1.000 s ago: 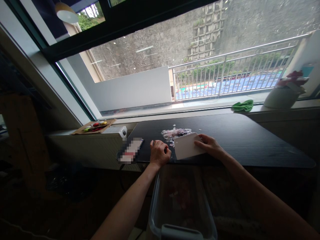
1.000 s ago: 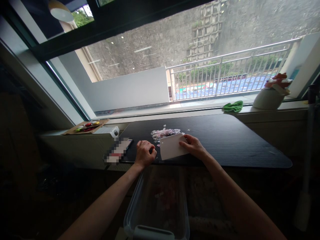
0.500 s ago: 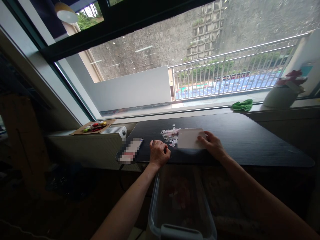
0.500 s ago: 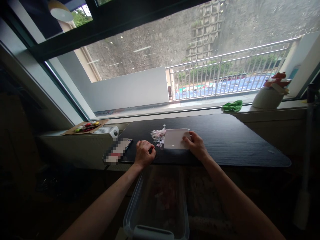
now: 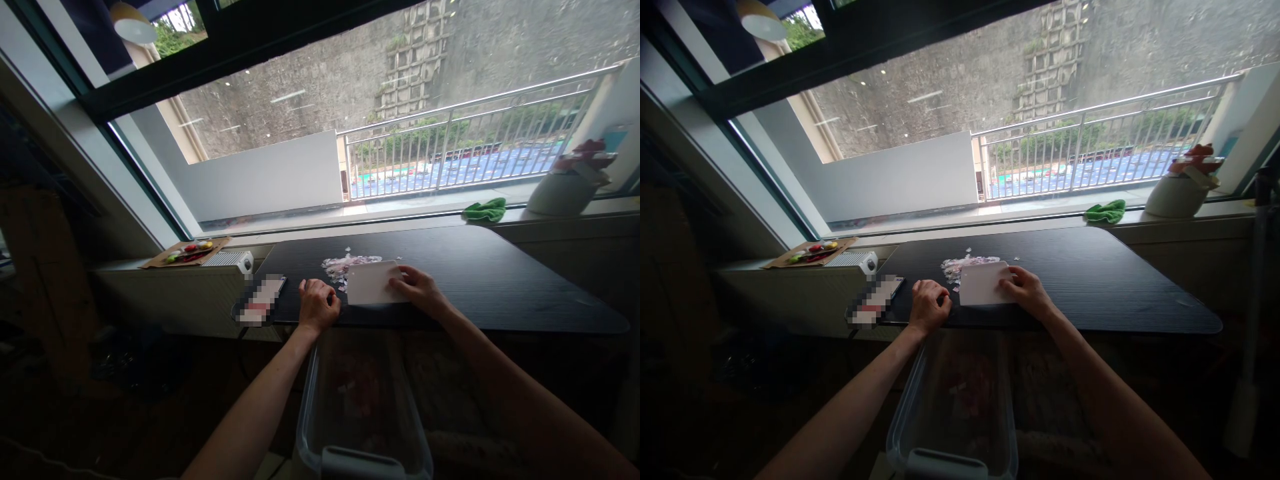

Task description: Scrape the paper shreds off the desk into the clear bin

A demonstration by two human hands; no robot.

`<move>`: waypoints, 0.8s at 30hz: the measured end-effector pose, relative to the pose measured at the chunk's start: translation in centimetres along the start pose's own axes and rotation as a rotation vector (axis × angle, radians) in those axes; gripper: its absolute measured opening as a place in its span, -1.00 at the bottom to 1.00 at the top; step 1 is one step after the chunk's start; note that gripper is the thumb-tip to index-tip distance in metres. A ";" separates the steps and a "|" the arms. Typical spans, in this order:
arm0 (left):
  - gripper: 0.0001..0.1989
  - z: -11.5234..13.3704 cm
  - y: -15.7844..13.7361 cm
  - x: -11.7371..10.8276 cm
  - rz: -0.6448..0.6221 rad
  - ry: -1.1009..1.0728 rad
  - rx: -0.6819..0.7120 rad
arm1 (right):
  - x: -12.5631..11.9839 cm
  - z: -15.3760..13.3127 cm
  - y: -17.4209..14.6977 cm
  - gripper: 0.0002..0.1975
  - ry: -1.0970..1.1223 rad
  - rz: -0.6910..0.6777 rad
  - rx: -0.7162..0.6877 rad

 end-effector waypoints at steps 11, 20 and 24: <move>-0.89 -0.5 0.2 -0.1 0.026 -0.022 -0.039 | 0.6 -0.5 -0.2 -0.60 0.007 -0.084 0.004; -0.90 -0.6 0.2 0.1 0.019 -0.007 -0.037 | 0.5 -0.6 -0.2 -0.62 -0.001 -0.053 0.008; -0.90 -0.6 0.2 0.1 0.016 -0.009 -0.029 | 0.7 -0.6 -0.1 -0.63 0.004 -0.091 0.017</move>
Point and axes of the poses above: each hand's wrist, its own y-axis towards the middle knuckle, its own x-axis out of the palm, z = x × y, the point moved 5 cm from there along y, towards the middle knuckle, and after that the axes turned 12 degrees about -z, right-handed, at the moved point
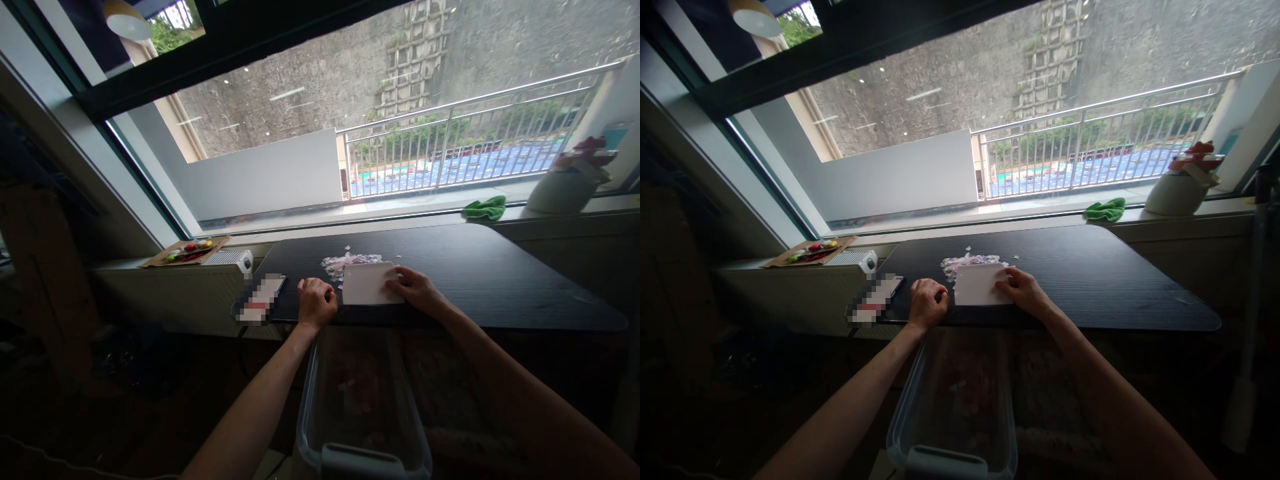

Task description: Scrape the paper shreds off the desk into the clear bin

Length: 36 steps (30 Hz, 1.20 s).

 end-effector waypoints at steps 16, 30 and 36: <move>-0.78 -2.2 0.6 -0.2 0.016 -0.249 -0.231 | 0.1 0.4 0.4 -0.65 0.004 0.062 -0.023; -0.86 -3.8 -0.2 -1.4 -0.129 -0.116 -0.087 | 3.3 -0.9 1.5 -0.78 -0.006 -0.060 0.066; -0.85 -3.1 -0.8 -1.0 -0.112 0.003 -0.049 | 3.2 -0.9 2.2 -0.74 0.002 -0.058 0.068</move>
Point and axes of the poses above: each hand's wrist, its own y-axis towards the middle knuckle, its own x-axis out of the palm, z = x × y, the point moved 5 cm from there along y, towards the middle knuckle, and after that the axes turned 12 degrees about -z, right-handed, at the moved point
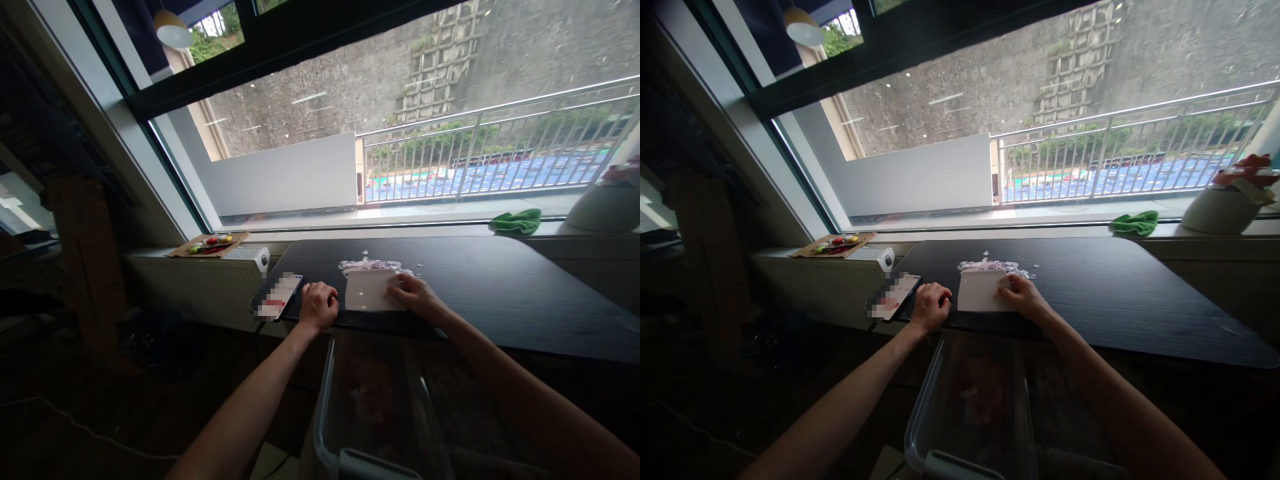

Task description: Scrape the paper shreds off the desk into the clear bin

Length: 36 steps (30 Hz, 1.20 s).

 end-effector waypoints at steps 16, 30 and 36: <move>-0.86 0.3 -0.3 -0.1 0.041 0.054 0.003 | -0.6 -0.7 -0.5 -0.72 -0.020 -0.092 -0.048; -0.89 0.3 -0.4 -0.1 0.037 0.035 0.001 | -1.0 -0.2 -2.1 -0.66 -0.029 -0.075 -0.029; -0.89 0.3 -0.3 0.0 0.021 0.022 -0.014 | -3.2 0.4 -1.7 -0.71 -0.080 0.081 -0.058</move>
Point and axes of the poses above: each hand's wrist, its own y-axis towards the middle knuckle, its own x-axis out of the palm, z = x × y, the point moved 5 cm from there along y, towards the middle knuckle, and after that the axes turned 12 degrees about -z, right-handed, at the moved point
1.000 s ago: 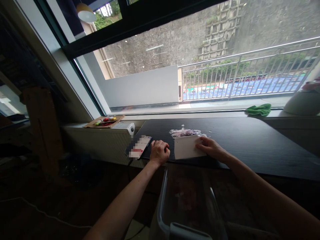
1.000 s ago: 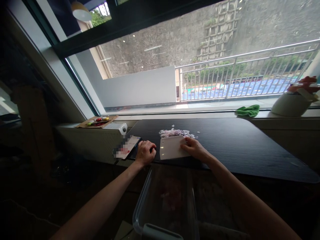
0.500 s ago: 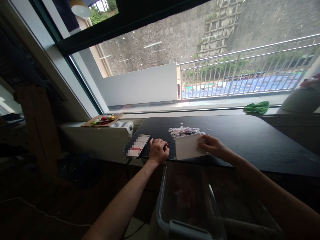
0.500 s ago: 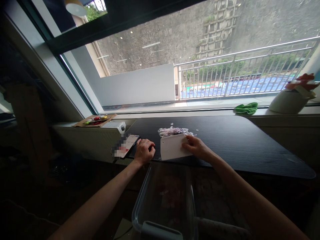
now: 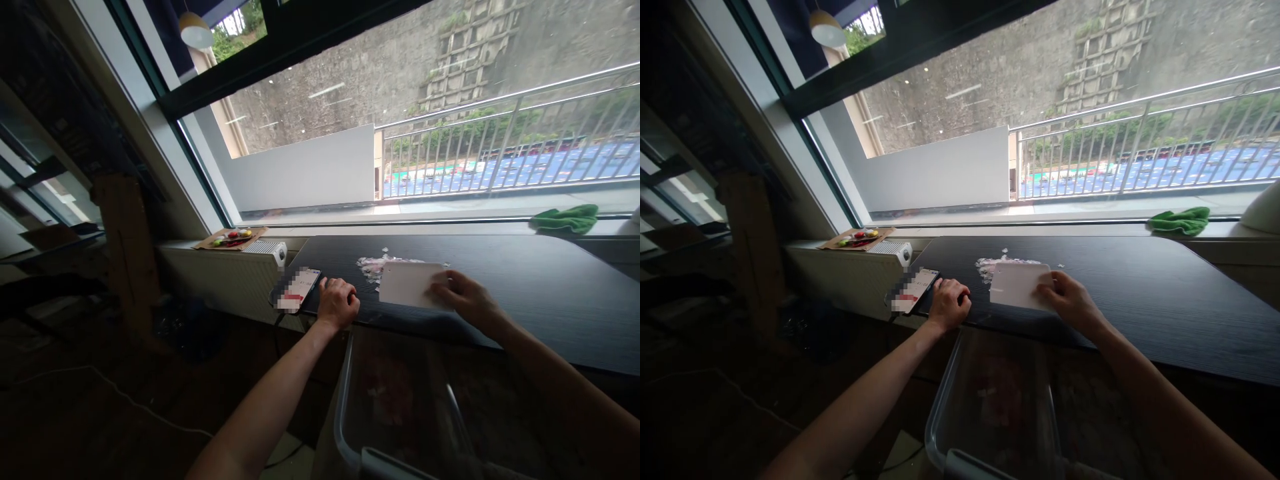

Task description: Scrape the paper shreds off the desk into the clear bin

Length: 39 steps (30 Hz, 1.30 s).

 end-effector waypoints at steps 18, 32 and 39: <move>-0.90 2.1 1.0 0.4 -0.085 -0.025 0.075 | -0.6 -1.6 -0.4 -0.76 -0.197 0.098 -0.053; -0.89 2.2 0.5 0.8 -0.020 -0.030 0.075 | 0.4 -1.7 -0.4 -0.82 -0.202 0.072 -0.039; -0.90 2.2 0.5 0.8 -0.008 -0.036 0.080 | -0.2 -1.5 -0.6 -0.78 -0.183 0.095 -0.025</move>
Point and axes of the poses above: each hand's wrist, its own y-axis towards the middle knuckle, its own x-axis out of the palm, z = x × y, the point moved 5 cm from there along y, towards the middle knuckle, and after that the axes turned 12 degrees about -z, right-handed, at the moved point
